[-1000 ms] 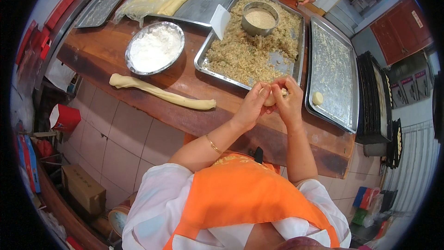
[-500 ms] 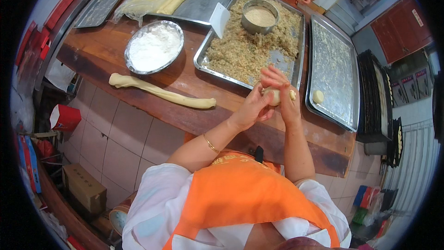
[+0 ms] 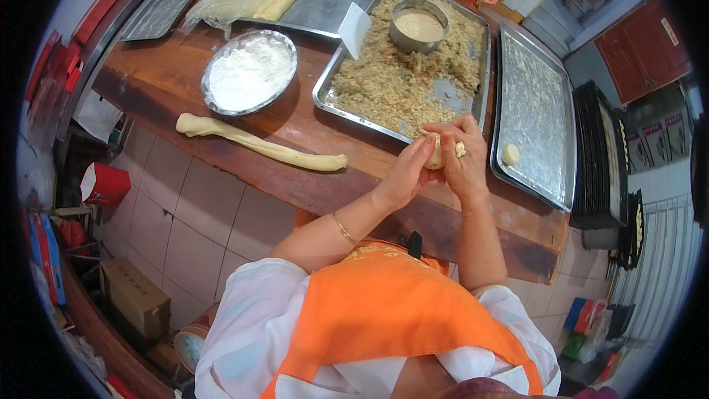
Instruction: The person handles a long roll of dough on a wooden table, divides it into smaller pieces using a scraper, and then flattens the pieces by hand. They add filling from a metal tray to the dough, pinch the dough closed to form balls, and place them onto a metal baking tray.
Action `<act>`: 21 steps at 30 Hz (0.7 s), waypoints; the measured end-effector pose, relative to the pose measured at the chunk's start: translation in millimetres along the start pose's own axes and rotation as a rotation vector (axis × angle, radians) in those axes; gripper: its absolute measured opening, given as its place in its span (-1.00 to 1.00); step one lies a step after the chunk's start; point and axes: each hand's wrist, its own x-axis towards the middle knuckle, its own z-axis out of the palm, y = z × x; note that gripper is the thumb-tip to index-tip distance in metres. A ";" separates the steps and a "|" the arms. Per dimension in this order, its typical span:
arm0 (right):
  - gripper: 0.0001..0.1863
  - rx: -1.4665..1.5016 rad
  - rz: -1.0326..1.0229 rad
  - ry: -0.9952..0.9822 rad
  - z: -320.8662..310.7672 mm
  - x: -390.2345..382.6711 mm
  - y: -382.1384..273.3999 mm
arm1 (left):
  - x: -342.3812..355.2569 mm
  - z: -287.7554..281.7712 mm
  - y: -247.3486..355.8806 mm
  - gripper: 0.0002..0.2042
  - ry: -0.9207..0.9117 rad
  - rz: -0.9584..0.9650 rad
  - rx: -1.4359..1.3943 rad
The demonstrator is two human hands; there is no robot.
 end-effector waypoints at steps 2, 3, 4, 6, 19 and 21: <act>-0.59 -0.190 0.028 -0.052 -11.6 0.9 -7.0 | 1.4 8.2 0.1 -0.66 0.076 0.029 -0.048; -0.66 -0.145 0.110 -0.073 -14.4 0.4 -10.2 | 1.7 10.0 1.7 -0.65 0.082 0.027 -0.034; -0.73 -0.100 0.192 -0.095 -16.9 0.5 -14.3 | 2.0 10.3 2.7 -0.64 0.088 0.026 -0.021; -0.78 -0.050 0.208 -0.081 -20.8 1.5 -20.3 | 1.6 1.4 -0.6 -0.70 0.072 0.008 -0.059; -0.88 -0.089 0.135 -0.316 -43.1 14.1 -12.3 | -8.2 -20.9 15.6 -0.68 -0.085 -0.037 -0.090; -0.89 -0.121 0.123 -0.331 -39.9 15.5 -18.2 | -4.5 -21.1 9.2 -0.68 0.025 -0.033 -0.106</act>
